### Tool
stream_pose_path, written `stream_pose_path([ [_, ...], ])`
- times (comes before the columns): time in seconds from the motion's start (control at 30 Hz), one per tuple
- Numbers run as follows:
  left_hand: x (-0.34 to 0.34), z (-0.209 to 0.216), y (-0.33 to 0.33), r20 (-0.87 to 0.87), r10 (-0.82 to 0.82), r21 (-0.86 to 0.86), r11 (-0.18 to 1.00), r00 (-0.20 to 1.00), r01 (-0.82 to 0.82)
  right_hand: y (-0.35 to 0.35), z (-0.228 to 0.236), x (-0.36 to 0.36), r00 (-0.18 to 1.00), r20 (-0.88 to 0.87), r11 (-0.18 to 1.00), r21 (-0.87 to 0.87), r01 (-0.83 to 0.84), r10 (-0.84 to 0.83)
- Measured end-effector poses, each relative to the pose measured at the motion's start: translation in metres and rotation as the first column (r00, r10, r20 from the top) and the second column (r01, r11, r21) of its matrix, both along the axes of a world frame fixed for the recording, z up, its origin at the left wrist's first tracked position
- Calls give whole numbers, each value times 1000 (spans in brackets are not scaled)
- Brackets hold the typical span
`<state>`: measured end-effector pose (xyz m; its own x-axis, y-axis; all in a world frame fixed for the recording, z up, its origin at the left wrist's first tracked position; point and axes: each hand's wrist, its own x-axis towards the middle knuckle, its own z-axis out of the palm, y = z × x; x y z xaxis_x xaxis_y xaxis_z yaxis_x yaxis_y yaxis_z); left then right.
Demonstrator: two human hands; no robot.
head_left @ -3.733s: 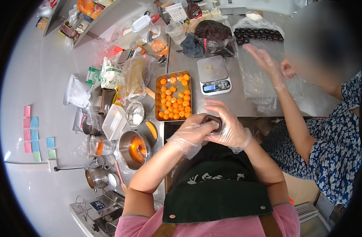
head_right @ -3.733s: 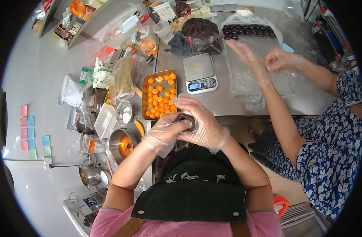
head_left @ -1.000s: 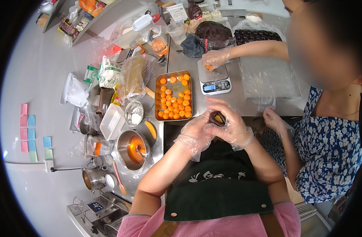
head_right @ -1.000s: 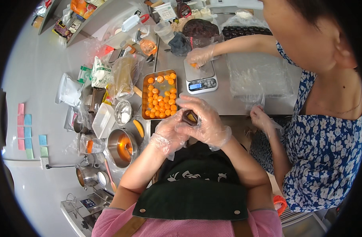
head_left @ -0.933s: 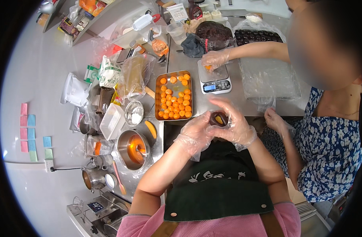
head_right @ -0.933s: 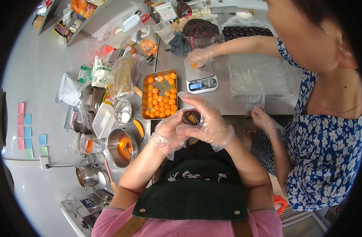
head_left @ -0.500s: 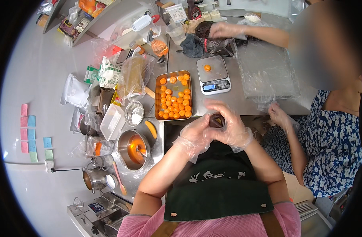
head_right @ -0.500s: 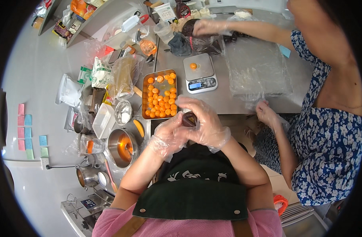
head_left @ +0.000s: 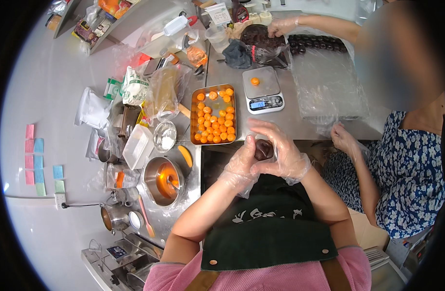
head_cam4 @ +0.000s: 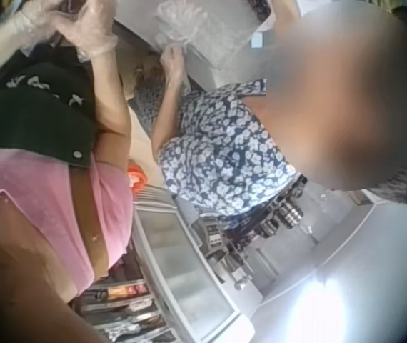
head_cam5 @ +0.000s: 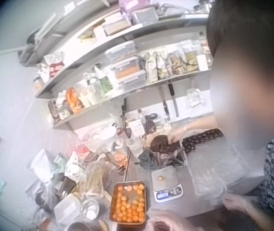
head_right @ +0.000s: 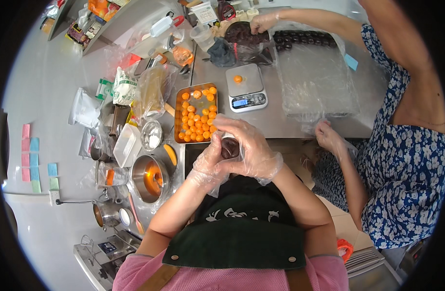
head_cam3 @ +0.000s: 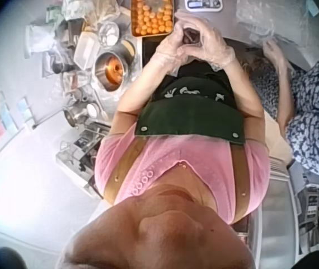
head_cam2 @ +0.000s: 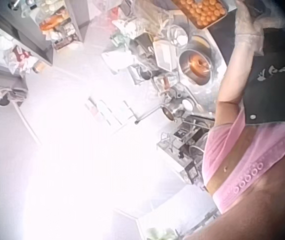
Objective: The person repeatedly picks small orange balls and dark paste portions, weighs them on a digital scale, then wraps each orange ball with the dark paste by hand. The finished wrapped balls are placed on a tray. A second person works alongside on the same task.
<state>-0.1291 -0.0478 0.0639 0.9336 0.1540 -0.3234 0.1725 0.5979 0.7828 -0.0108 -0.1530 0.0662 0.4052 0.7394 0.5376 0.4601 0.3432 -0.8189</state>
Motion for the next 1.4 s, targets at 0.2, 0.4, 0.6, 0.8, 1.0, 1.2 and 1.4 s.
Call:
stream_pose_path([
  [0.2,9,16,-9,-143,48,-133,989,989,-67,2,-17,-12,948,-304,994,-25,-105,92],
  [0.4,7,25,-22,-67,119,40,992,991,-116,-3,2,-9,979,-205,1000,-11,-17,14],
  [0.6,1,17,-8,-107,-49,11,999,993,51,-6,-4,-6,914,-376,970,-123,-212,152],
  [0.8,-1,25,-13,-111,-18,-95,995,994,7,-3,-1,-11,961,-267,996,-19,-82,74],
  [1.0,-3,15,4,21,-191,-140,971,981,192,-8,4,-7,904,-394,978,-53,-203,166],
  [1.2,-4,-2,1,112,-190,15,982,975,190,-4,-5,-4,935,-292,977,-7,-211,200],
  [1.4,-1,19,7,-48,-228,-246,946,972,210,-10,-4,-2,950,-217,975,59,-215,222],
])
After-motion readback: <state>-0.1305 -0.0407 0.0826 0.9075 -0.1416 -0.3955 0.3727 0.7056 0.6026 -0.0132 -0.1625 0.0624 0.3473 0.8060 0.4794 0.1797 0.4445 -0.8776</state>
